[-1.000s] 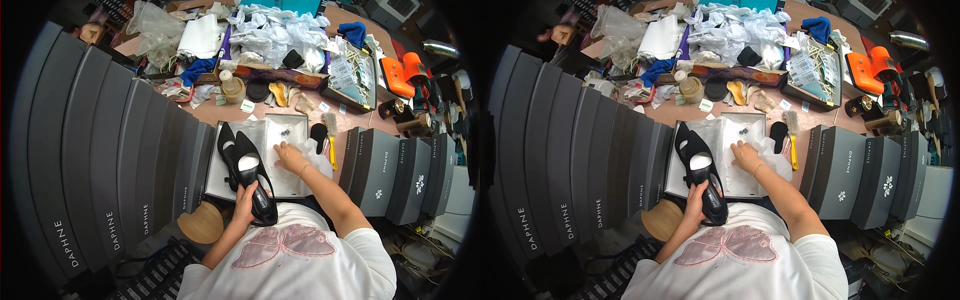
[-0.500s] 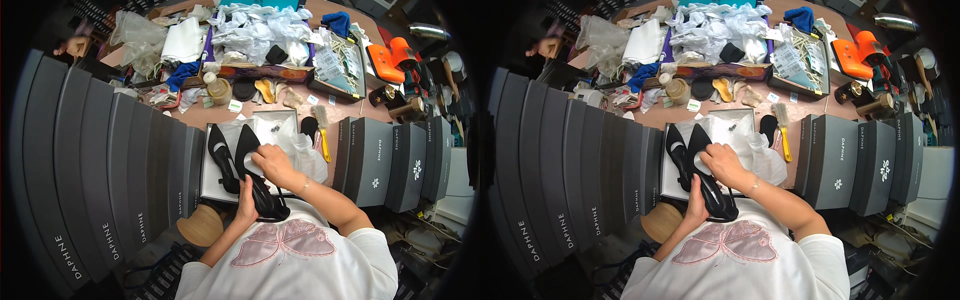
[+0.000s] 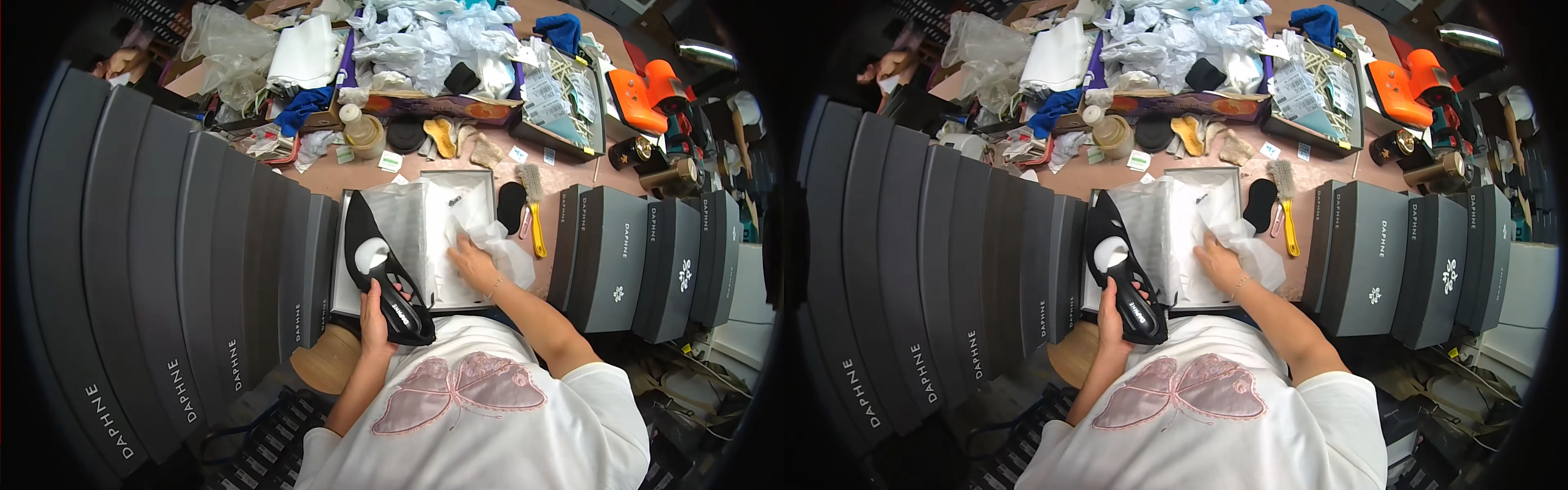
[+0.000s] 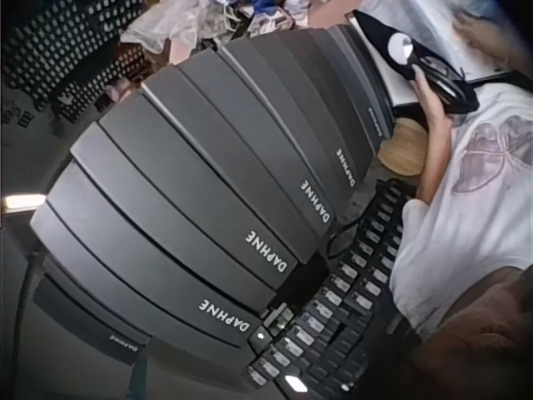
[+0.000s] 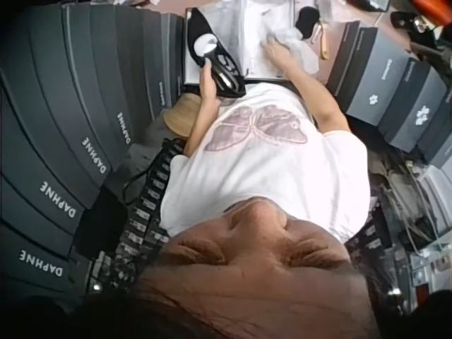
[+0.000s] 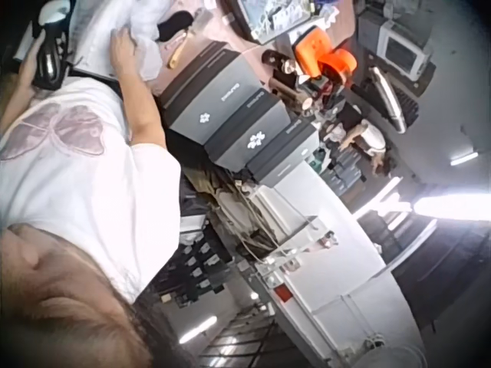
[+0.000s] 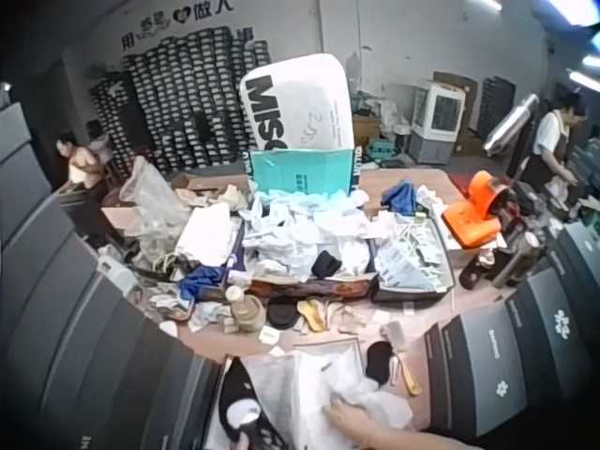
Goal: Packing a pair of black high-heeled shoes into a box after cleaning them with a brush and attaching a tag.
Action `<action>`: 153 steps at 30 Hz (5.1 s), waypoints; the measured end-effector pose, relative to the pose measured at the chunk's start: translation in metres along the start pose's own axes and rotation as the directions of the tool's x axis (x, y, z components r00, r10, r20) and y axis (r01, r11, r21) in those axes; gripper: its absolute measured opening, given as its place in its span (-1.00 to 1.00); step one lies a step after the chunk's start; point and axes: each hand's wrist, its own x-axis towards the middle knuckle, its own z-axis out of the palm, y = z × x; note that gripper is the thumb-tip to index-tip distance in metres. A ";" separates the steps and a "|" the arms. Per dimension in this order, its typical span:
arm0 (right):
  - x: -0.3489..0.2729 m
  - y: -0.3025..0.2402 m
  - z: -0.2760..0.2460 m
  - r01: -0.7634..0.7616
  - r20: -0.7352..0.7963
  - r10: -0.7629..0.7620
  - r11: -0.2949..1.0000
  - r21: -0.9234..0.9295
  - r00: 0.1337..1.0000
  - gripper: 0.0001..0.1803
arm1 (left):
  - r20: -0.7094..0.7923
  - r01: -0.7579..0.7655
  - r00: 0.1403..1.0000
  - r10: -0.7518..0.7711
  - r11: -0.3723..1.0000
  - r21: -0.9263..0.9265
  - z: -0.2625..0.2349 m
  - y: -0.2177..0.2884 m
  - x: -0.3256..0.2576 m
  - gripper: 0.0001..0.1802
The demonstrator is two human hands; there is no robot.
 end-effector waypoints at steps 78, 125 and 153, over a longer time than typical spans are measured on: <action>0.102 0.046 -0.276 0.379 -0.452 -0.242 0.894 0.241 0.859 -0.60 | 0.162 0.151 0.974 -0.156 0.988 0.043 0.086 -0.023 0.022 -0.69; 0.274 0.103 -0.302 -0.135 -0.687 -0.006 0.979 -0.151 0.727 -0.29 | 0.561 -0.725 0.688 0.460 0.409 0.554 0.163 0.060 0.074 -0.54; 0.036 -0.025 -0.176 0.178 -0.151 0.273 -0.077 0.981 0.950 -0.81 | 0.553 -0.503 0.778 0.299 0.823 0.263 0.114 0.043 0.023 -0.70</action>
